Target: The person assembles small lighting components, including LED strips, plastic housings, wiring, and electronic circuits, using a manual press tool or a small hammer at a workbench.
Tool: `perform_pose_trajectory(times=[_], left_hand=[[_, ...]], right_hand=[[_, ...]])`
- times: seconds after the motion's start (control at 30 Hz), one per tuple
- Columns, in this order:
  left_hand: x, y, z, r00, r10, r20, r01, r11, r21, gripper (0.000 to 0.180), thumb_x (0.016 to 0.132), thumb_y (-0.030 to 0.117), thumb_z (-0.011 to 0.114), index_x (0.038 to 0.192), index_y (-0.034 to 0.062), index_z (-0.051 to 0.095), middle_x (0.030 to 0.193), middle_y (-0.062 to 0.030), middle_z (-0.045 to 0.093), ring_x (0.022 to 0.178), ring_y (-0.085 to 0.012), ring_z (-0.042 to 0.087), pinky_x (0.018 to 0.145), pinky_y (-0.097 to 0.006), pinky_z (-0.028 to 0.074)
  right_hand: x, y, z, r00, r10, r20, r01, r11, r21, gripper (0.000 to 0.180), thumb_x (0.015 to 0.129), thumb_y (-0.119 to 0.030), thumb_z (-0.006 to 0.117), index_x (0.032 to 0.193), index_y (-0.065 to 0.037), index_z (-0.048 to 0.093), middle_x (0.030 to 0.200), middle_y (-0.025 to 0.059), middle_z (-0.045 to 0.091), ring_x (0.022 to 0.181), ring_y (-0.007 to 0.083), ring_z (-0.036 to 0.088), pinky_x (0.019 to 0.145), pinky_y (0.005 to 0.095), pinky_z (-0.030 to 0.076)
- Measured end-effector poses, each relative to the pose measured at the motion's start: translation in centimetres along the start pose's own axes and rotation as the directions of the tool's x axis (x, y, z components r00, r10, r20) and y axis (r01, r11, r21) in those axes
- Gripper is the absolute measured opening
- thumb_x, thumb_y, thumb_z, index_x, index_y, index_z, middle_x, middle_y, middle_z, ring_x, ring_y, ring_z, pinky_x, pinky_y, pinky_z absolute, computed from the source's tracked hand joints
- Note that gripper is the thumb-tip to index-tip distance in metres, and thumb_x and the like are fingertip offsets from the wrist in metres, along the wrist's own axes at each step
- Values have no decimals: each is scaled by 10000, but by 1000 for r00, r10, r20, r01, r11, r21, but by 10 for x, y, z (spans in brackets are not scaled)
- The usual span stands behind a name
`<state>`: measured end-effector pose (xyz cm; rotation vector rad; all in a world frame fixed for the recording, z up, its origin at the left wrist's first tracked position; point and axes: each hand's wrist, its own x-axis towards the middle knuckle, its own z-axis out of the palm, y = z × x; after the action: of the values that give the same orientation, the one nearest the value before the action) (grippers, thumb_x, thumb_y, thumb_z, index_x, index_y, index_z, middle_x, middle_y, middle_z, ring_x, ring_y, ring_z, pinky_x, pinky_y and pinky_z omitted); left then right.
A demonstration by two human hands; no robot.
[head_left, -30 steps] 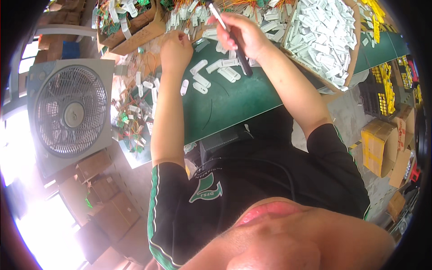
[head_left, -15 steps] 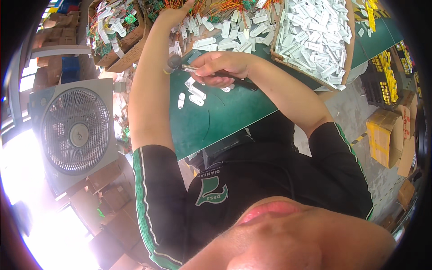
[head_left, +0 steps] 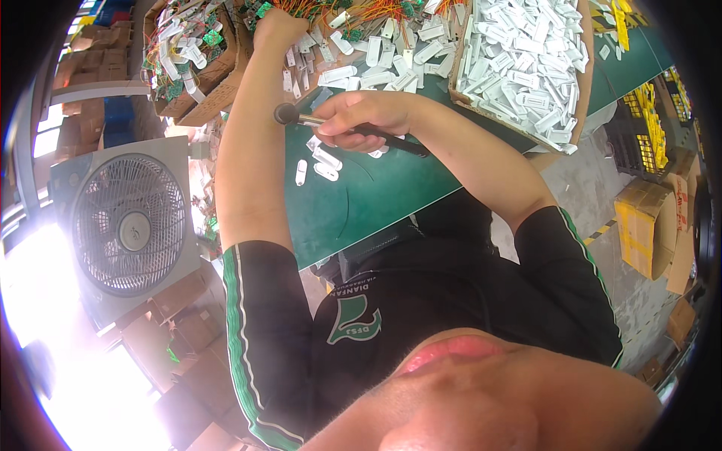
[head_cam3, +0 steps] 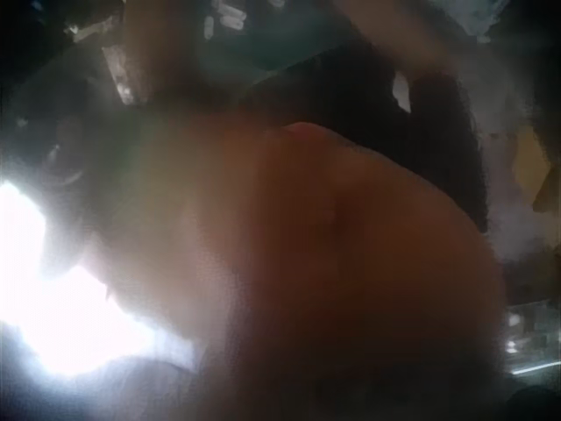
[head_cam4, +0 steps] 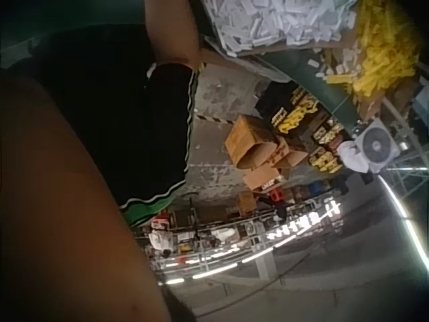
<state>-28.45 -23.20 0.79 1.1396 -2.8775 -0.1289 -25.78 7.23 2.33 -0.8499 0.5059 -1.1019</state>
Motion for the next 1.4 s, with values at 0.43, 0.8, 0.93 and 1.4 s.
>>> perform_pose_trajectory(times=[0.43, 0.8, 0.93, 1.4], left_hand=[[-25, -7, -11, 994, 73, 79, -64, 991, -114, 521, 784, 390, 774, 1057, -53, 751, 972, -217, 756, 898, -330, 734, 818, -412, 553], [-13, -26, -41, 993, 52, 106, -17, 950, -313, 409, 831, 269, 771, 1037, -77, 705, 843, -100, 710, 707, -185, 655, 659, -364, 511], [-39, -20, -24, 973, 187, 137, -172, 978, -117, 532, 777, 388, 757, 1052, -67, 743, 924, -219, 752, 891, -317, 742, 824, -416, 564], [-21, -10, 0, 973, 97, 210, -115, 991, 74, 583, 723, 495, 800, 955, -39, 773, 857, -205, 754, 821, -302, 751, 762, -404, 573]], right_hand=[[-2, 7, -5, 1000, 26, -8, -26, 1000, -12, 288, 1014, -314, 633, 895, -63, 558, 587, -55, 432, 423, 23, 394, 369, 209, 286], [2, 5, -5, 1000, 26, 7, -26, 999, -30, 308, 996, -346, 658, 889, -72, 564, 593, -61, 429, 436, 23, 368, 375, 212, 255], [-1, 6, -5, 999, 41, 1, -41, 999, -35, 306, 995, -344, 657, 888, -74, 562, 594, -63, 427, 434, 24, 366, 376, 214, 248], [-4, 2, -3, 995, 71, -73, -80, 988, -132, 303, 1001, -348, 631, 845, -99, 560, 595, -66, 427, 433, 16, 368, 381, 215, 279]])
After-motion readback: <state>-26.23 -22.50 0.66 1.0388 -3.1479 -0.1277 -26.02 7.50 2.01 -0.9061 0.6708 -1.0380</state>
